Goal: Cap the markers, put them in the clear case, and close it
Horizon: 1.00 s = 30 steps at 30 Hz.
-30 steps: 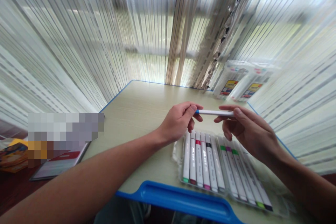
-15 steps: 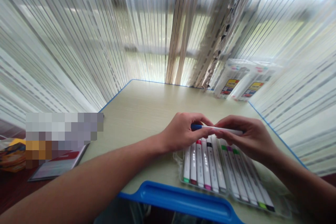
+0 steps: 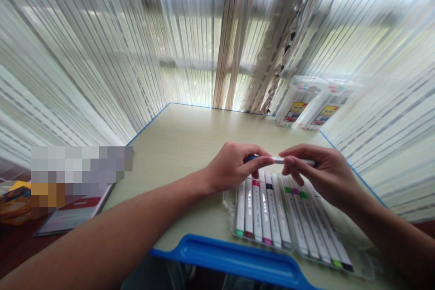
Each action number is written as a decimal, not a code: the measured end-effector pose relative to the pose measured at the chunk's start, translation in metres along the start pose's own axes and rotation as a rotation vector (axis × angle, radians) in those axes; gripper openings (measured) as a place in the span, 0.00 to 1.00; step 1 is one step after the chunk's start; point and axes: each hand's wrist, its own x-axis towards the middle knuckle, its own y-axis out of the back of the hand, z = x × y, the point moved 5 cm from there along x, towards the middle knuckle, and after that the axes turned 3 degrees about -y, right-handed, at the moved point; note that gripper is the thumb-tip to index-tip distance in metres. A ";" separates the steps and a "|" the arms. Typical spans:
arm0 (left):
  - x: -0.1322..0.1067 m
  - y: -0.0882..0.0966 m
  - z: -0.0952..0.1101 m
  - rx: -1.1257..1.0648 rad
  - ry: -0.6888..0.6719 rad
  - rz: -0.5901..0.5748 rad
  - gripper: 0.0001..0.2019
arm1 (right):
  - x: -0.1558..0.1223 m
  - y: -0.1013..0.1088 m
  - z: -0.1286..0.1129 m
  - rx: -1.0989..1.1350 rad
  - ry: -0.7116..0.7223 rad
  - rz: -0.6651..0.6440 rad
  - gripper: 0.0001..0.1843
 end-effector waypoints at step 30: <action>-0.002 -0.006 0.004 0.067 -0.031 -0.031 0.15 | -0.001 -0.006 -0.001 -0.049 0.011 -0.063 0.11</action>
